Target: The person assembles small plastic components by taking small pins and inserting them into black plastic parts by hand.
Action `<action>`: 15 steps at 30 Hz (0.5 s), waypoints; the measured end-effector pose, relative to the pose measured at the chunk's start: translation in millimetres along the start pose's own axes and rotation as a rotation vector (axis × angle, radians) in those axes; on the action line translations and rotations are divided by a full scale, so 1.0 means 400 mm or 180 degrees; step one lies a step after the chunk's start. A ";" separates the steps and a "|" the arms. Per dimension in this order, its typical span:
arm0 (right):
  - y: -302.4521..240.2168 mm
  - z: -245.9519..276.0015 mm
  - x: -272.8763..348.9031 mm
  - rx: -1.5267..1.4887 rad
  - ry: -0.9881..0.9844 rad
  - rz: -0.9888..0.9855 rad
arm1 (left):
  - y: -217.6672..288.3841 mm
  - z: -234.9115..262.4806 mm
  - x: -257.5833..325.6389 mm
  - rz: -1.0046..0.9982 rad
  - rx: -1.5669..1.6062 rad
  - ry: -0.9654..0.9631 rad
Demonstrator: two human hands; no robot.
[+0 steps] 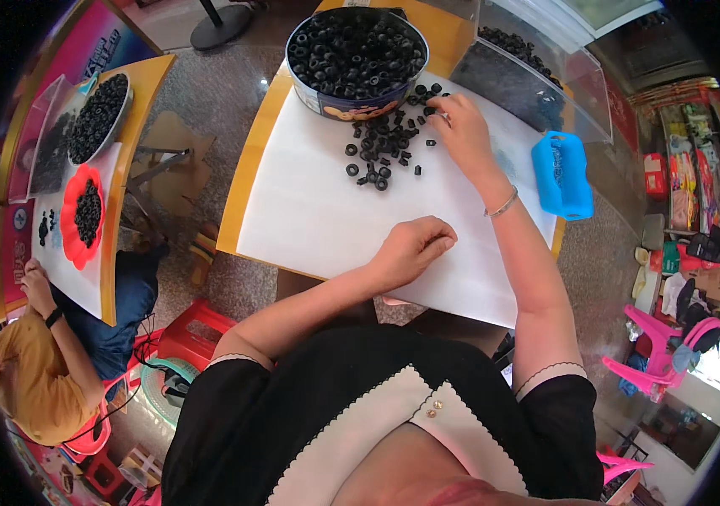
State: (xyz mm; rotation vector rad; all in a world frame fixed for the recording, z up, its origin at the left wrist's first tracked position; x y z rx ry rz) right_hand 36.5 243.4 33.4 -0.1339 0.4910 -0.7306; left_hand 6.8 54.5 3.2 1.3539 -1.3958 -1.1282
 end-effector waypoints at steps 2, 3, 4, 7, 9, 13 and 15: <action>0.009 -0.017 0.001 0.0143 0.0001 0.0039 | 0.002 -0.008 0.001 -0.0078 -0.0012 -0.0034; 0.007 -0.020 -0.002 0.0272 0.0026 0.0097 | 0.006 -0.009 0.001 -0.0174 -0.0051 -0.0057; 0.011 -0.019 0.001 0.0272 0.0016 0.0064 | 0.004 -0.010 0.000 -0.0148 -0.0044 -0.0078; 0.012 0.024 0.030 -0.0394 -0.0066 -0.0397 | 0.007 -0.009 -0.005 -0.0166 -0.0099 -0.0188; 0.002 0.066 0.072 -0.1239 -0.0482 -0.1036 | -0.007 0.000 -0.006 0.0456 0.0320 -0.0031; -0.041 0.129 0.182 -0.2075 -0.0512 -0.1468 | -0.019 0.030 -0.028 0.0700 0.1823 0.0327; -0.084 0.171 0.221 -0.1706 -0.0141 -0.1110 | -0.005 0.034 -0.051 0.0662 0.2025 0.0533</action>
Point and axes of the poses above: each hand's wrist, its own x-axis away from the middle knuckle, its own z-axis out of the back of the hand, y = z × x, the point moved 5 cm from there along -x, towards the middle knuckle, and after that the axes turned 14 degrees about x, right-handed, at the moved point
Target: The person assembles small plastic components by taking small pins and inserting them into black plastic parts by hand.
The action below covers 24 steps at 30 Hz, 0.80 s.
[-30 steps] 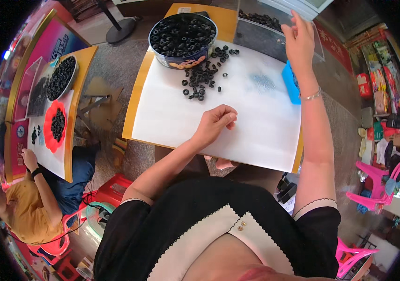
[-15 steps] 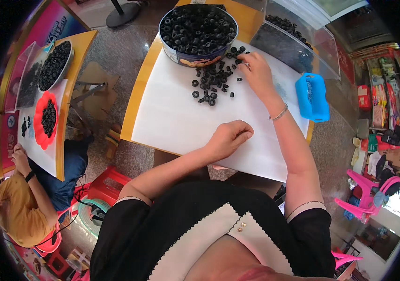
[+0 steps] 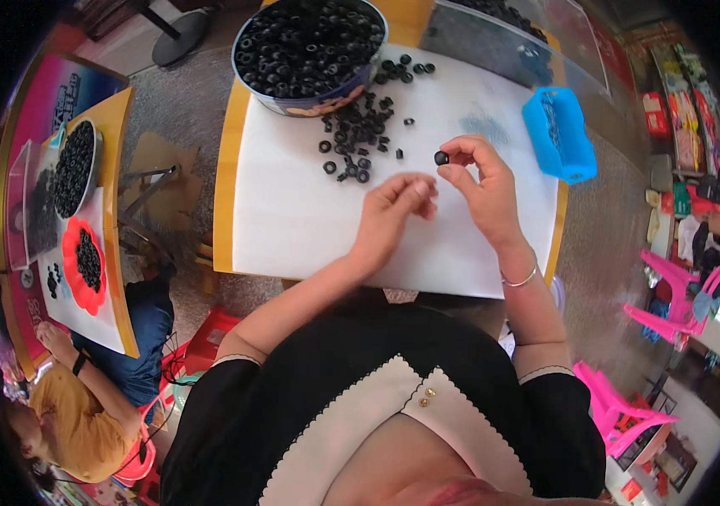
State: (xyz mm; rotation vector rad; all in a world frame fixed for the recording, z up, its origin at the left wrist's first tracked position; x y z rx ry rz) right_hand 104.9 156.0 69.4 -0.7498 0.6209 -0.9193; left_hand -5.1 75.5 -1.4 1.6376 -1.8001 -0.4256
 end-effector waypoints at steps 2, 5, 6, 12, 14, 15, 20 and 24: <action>-0.012 0.003 0.050 0.0188 0.0197 0.0063 | 0.004 -0.001 -0.009 -0.0135 0.0361 0.0093; -0.022 0.001 0.103 0.0530 0.0468 0.0322 | 0.011 -0.038 0.004 -0.0183 -0.0154 -0.0032; -0.021 0.000 0.119 0.0630 0.0555 0.0387 | 0.003 -0.041 0.010 -0.0157 -0.0070 -0.0007; 0.000 0.041 0.184 0.0059 0.0542 0.0294 | -0.039 -0.069 0.044 -0.0130 0.0241 0.0087; 0.024 0.061 0.196 -0.0209 0.0520 0.0160 | -0.059 -0.080 0.046 -0.0102 0.0098 0.0111; 0.030 0.066 0.199 -0.0281 0.0464 0.0181 | -0.066 -0.085 0.045 -0.0077 0.0005 0.0133; 0.057 0.103 0.212 -0.0559 0.0588 0.0059 | -0.092 -0.136 0.024 0.0049 -0.0156 -0.0012; 0.105 0.125 0.213 -0.0537 0.0841 0.0083 | -0.120 -0.149 -0.003 0.0384 0.0276 0.0059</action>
Point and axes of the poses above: each hand's wrist, its own x-axis away from the middle knuckle, its own z-axis out of the back of the hand, y = z × x, the point moved 5 cm from there along -x, towards the middle knuckle, and after that the axes turned 14 degrees about x, right-handed, at the moved point
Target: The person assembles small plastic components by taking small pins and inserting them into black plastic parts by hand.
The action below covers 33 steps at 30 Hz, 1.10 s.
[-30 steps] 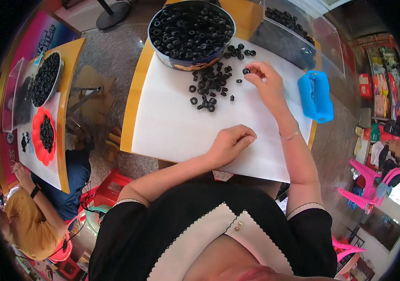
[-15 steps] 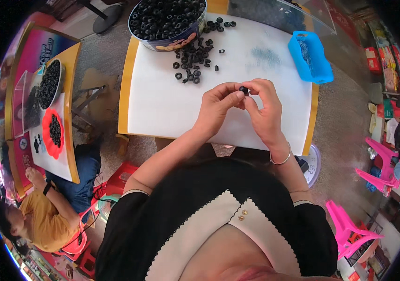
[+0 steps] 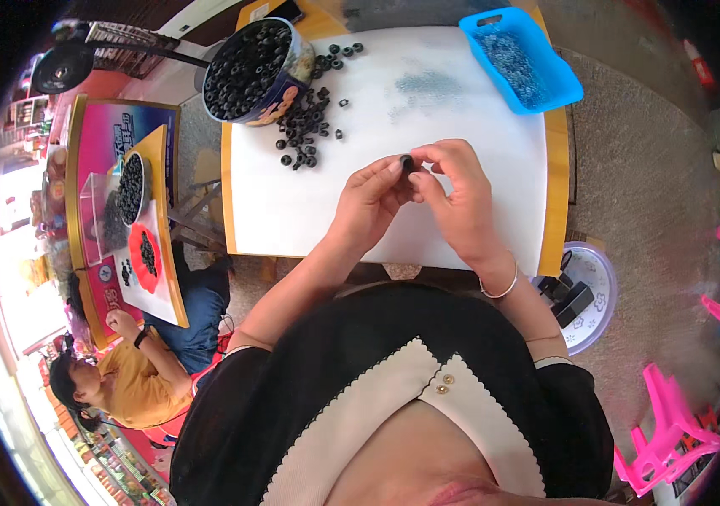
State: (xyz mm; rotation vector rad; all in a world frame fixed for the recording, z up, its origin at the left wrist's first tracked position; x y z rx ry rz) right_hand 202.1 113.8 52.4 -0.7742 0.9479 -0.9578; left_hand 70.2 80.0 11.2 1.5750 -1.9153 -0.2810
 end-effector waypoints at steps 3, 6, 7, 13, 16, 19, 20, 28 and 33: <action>0.016 0.020 0.001 0.0191 0.0064 0.0040 | -0.020 -0.011 -0.014 0.0228 -0.0159 -0.0219; 0.029 0.035 -0.002 0.0193 0.0062 0.0005 | -0.026 -0.030 -0.024 0.0305 -0.0241 -0.0284; 0.028 0.038 -0.004 0.0231 0.0073 0.0037 | -0.025 -0.038 -0.025 0.0295 -0.0231 -0.0287; -0.013 0.058 -0.007 0.1027 0.0289 0.0613 | -0.025 -0.052 -0.020 0.0423 0.0057 -0.0372; -0.028 0.047 0.006 0.1270 0.0186 0.0712 | -0.031 -0.034 -0.008 0.0423 0.0440 -0.0159; -0.039 0.022 0.020 0.1184 0.0077 0.0696 | -0.016 -0.007 0.016 0.0381 0.0412 -0.0118; -0.047 0.015 0.022 0.1208 0.0058 0.0724 | -0.009 0.010 0.023 0.0318 0.0440 -0.0116; 0.025 -0.062 -0.068 0.1518 -0.0057 0.0310 | 0.086 0.112 0.096 -0.0180 0.0327 0.0241; 0.066 -0.136 -0.121 0.2015 0.0000 0.0402 | 0.087 0.150 0.086 -0.0252 0.0450 0.0181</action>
Point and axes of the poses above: each hand's wrist, its own x-axis away from the middle knuckle, its own z-axis out of the back of the hand, y = z × x, the point moved 5 cm from there along -x, towards the middle knuckle, and after that the axes turned 14 degrees about x, right-handed, at the moved point
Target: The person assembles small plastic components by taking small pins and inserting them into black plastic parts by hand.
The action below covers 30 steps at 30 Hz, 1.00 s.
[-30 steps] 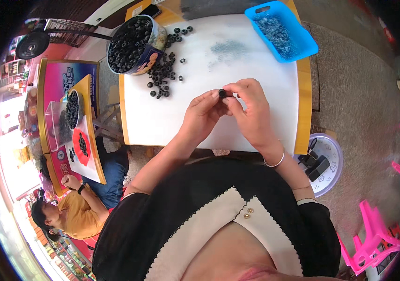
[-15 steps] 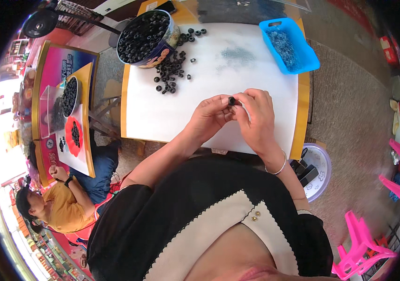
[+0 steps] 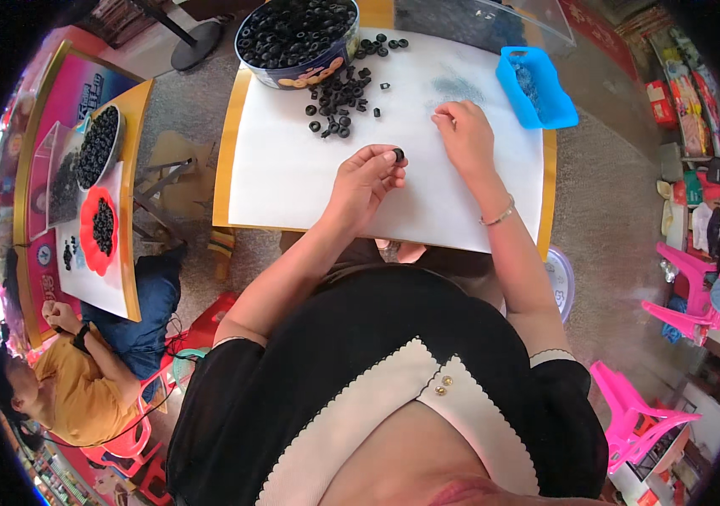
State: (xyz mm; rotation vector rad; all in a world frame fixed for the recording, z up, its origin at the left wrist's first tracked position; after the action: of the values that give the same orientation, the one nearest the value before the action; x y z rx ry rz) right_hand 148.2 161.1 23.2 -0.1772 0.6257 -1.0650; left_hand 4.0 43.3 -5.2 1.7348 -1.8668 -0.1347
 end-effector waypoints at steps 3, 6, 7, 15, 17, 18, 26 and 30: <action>-0.024 -0.031 -0.006 0.0576 0.0068 0.0168 | -0.004 0.010 -0.004 0.0022 0.0013 -0.0034; -0.026 -0.049 -0.004 0.0720 0.0123 0.0027 | 0.001 0.014 -0.008 0.0067 0.0066 -0.0137; -0.022 -0.048 -0.001 0.0636 0.0183 0.0041 | -0.001 0.014 -0.008 0.0131 0.0100 -0.0213; -0.068 0.037 0.077 -0.0717 -0.0152 -0.0642 | -0.004 0.021 -0.013 0.0100 0.0256 -0.0328; -0.104 0.050 0.099 -0.1160 -0.0657 -0.0810 | -0.004 0.025 -0.016 0.0062 0.0220 -0.0256; -0.119 0.066 0.105 -0.1163 -0.0669 -0.0817 | -0.005 0.023 -0.019 0.0049 0.0227 -0.0254; -0.182 0.099 0.103 -0.0361 -0.0625 0.0272 | -0.020 0.031 -0.025 0.0030 0.0146 -0.0272; -0.203 0.119 0.091 0.0225 -0.0631 0.0775 | -0.025 0.027 -0.020 -0.0091 -0.0202 -0.0346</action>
State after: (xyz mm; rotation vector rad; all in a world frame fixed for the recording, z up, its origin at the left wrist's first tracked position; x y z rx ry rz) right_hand 125.1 82.5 82.5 -0.1391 0.4181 -0.8212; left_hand 7.5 45.8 -21.4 1.7423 -1.8939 -0.3016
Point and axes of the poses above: each hand's wrist, its own x-axis away from the middle knuckle, its own z-axis out of the back of the hand, y = z × x, the point moved 5 cm from there along -x, towards the middle knuckle, and after that the axes turned 14 degrees about x, right-handed, at the moved point
